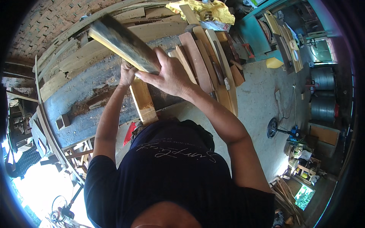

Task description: Chisel a mortise hole into a wooden beam using a chisel and a wooden block as a mallet.

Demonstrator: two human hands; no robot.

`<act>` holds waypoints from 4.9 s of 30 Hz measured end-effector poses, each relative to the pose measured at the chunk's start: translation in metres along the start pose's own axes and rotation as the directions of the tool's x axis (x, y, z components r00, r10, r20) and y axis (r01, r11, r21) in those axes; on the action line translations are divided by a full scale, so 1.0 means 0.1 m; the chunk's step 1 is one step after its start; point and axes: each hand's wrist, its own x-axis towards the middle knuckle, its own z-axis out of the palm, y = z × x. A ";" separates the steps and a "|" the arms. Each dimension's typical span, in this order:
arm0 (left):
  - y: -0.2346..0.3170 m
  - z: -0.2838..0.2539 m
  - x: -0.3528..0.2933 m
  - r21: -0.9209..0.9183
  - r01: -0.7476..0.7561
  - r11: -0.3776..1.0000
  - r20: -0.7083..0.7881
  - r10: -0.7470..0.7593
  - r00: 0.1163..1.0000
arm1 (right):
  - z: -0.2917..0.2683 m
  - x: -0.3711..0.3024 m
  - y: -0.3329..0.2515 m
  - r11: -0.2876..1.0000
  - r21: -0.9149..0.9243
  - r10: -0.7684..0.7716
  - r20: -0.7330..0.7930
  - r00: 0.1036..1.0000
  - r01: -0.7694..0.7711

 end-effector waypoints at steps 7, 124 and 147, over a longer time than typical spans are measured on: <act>-0.22 -0.09 0.07 0.058 0.040 0.998 0.094 -0.046 0.995 | 0.10 0.01 0.41 0.997 -0.067 0.030 0.006 1.000 -0.030; -0.47 0.60 -2.01 0.109 -0.600 0.792 0.466 0.493 0.735 | 2.29 -3.26 0.34 0.931 0.298 0.365 -0.760 0.538 -0.211; -0.88 0.55 -2.01 0.165 -0.772 0.613 0.582 0.572 0.578 | 2.60 -3.56 1.29 0.972 -0.205 -0.068 -0.711 0.700 -0.114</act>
